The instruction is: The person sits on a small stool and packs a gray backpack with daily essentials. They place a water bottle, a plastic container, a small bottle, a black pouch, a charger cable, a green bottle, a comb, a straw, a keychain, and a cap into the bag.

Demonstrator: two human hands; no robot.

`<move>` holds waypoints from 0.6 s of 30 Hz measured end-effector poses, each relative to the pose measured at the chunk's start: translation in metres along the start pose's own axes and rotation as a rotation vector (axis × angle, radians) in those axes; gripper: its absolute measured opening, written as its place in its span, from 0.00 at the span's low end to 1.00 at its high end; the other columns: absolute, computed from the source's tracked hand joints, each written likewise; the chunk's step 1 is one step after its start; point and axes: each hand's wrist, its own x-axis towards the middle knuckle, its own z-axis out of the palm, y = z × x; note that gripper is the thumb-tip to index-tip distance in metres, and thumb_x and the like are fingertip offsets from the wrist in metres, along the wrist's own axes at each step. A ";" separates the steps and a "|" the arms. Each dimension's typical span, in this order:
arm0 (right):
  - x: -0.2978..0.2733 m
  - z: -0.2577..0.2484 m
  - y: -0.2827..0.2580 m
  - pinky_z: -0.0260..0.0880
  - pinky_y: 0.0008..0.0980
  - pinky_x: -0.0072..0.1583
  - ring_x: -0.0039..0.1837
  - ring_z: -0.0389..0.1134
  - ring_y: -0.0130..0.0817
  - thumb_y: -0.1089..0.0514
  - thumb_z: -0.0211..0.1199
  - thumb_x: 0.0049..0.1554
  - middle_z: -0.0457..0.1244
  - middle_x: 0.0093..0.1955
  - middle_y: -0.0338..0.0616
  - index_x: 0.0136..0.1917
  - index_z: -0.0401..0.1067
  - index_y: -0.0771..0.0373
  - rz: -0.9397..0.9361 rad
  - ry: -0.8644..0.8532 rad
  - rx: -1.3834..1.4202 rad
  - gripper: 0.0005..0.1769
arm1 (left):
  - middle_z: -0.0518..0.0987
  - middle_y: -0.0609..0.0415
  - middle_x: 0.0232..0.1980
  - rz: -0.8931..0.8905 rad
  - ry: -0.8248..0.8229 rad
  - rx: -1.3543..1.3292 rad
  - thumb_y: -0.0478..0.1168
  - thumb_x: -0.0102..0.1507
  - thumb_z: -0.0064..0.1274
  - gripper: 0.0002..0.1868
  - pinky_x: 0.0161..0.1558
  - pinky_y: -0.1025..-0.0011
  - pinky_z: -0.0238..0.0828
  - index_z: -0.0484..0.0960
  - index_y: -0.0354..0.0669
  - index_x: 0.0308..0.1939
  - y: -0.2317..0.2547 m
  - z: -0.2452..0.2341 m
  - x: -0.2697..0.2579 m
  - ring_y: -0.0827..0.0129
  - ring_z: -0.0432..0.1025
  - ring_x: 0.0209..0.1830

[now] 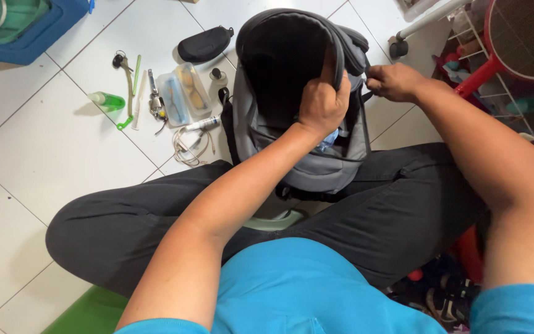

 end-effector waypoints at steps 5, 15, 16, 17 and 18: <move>0.034 0.030 0.006 0.68 0.55 0.60 0.58 0.69 0.64 0.41 0.53 0.66 0.69 0.52 0.64 0.62 0.69 0.62 0.013 0.108 -0.014 0.24 | 0.83 0.40 0.32 -0.104 0.015 -0.062 0.46 0.73 0.39 0.36 0.39 0.60 0.81 0.48 0.32 0.80 0.004 -0.007 -0.002 0.49 0.82 0.33; -0.062 -0.062 -0.065 0.55 0.49 0.80 0.85 0.47 0.67 0.48 0.75 0.46 0.38 0.86 0.68 0.87 0.30 0.69 -0.685 0.552 0.300 0.73 | 0.72 0.23 0.64 -0.015 -0.276 -0.221 0.65 0.75 0.44 0.55 0.63 0.52 0.71 0.28 0.29 0.81 -0.007 -0.008 0.034 0.37 0.75 0.61; -0.069 -0.070 -0.078 0.58 0.49 0.78 0.83 0.49 0.67 0.49 0.77 0.49 0.42 0.83 0.70 0.85 0.37 0.70 -0.714 0.715 0.174 0.66 | 0.67 0.21 0.69 -0.051 -0.332 -0.191 0.65 0.76 0.44 0.53 0.68 0.50 0.65 0.32 0.29 0.81 -0.006 -0.010 0.036 0.36 0.69 0.67; -0.074 -0.076 -0.089 0.61 0.49 0.77 0.81 0.52 0.67 0.51 0.78 0.53 0.46 0.80 0.71 0.83 0.43 0.71 -0.741 0.875 0.045 0.60 | 0.63 0.20 0.74 -0.085 -0.388 -0.160 0.66 0.77 0.43 0.51 0.73 0.48 0.59 0.35 0.29 0.81 -0.004 -0.013 0.039 0.34 0.63 0.74; -0.079 -0.081 -0.097 0.64 0.48 0.76 0.79 0.55 0.67 0.53 0.80 0.56 0.49 0.76 0.73 0.81 0.49 0.73 -0.761 1.029 -0.086 0.54 | 0.58 0.18 0.79 -0.123 -0.447 -0.132 0.67 0.77 0.42 0.50 0.79 0.46 0.53 0.39 0.29 0.81 0.001 -0.017 0.039 0.31 0.57 0.81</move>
